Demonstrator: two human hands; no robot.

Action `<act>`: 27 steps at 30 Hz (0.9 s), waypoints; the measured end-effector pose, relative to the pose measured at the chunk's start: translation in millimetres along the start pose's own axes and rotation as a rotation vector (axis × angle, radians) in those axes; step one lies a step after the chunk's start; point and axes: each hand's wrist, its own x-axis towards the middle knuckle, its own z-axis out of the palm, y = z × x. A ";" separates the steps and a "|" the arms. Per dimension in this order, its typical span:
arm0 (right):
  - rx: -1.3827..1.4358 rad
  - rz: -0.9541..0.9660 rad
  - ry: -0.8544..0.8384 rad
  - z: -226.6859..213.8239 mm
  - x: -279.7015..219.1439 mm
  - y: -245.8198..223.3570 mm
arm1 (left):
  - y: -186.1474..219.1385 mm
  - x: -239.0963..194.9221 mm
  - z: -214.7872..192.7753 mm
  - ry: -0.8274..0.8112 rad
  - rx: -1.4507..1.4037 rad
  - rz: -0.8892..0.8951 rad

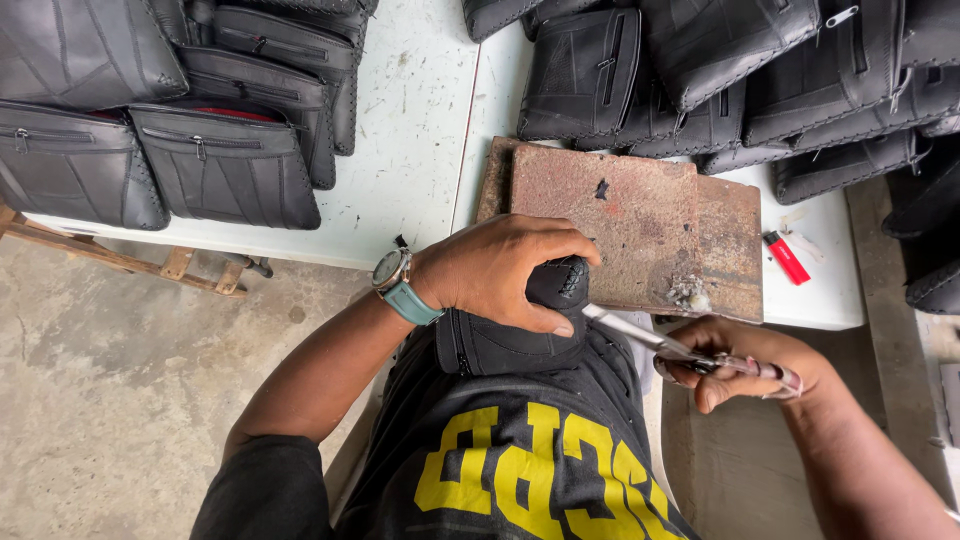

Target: The person uses shears to trim excess threads and edges from black leather pouches. They handle each pouch individually, rotate it to access different sides, and occasionally use a lighter to seal cut edges. Finished pouches are placed in a pile on the table.

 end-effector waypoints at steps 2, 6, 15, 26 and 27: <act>0.168 -0.086 0.142 13.8 -3.9 3.9 | -1.4 -0.8 1.1 0.004 0.009 -0.034; 0.362 -0.289 0.251 32.1 -0.9 -3.1 | -4.1 -2.6 -2.3 0.077 0.014 0.050; 0.486 -0.579 0.620 56.0 66.7 -19.5 | -23.2 -39.8 9.2 0.898 -0.424 -0.125; -0.006 -0.248 0.893 42.7 87.3 3.0 | -7.5 -35.6 -6.2 0.312 0.108 -0.064; 0.023 -0.239 0.888 44.1 86.9 0.4 | -7.2 -20.0 -7.8 0.271 0.101 -0.010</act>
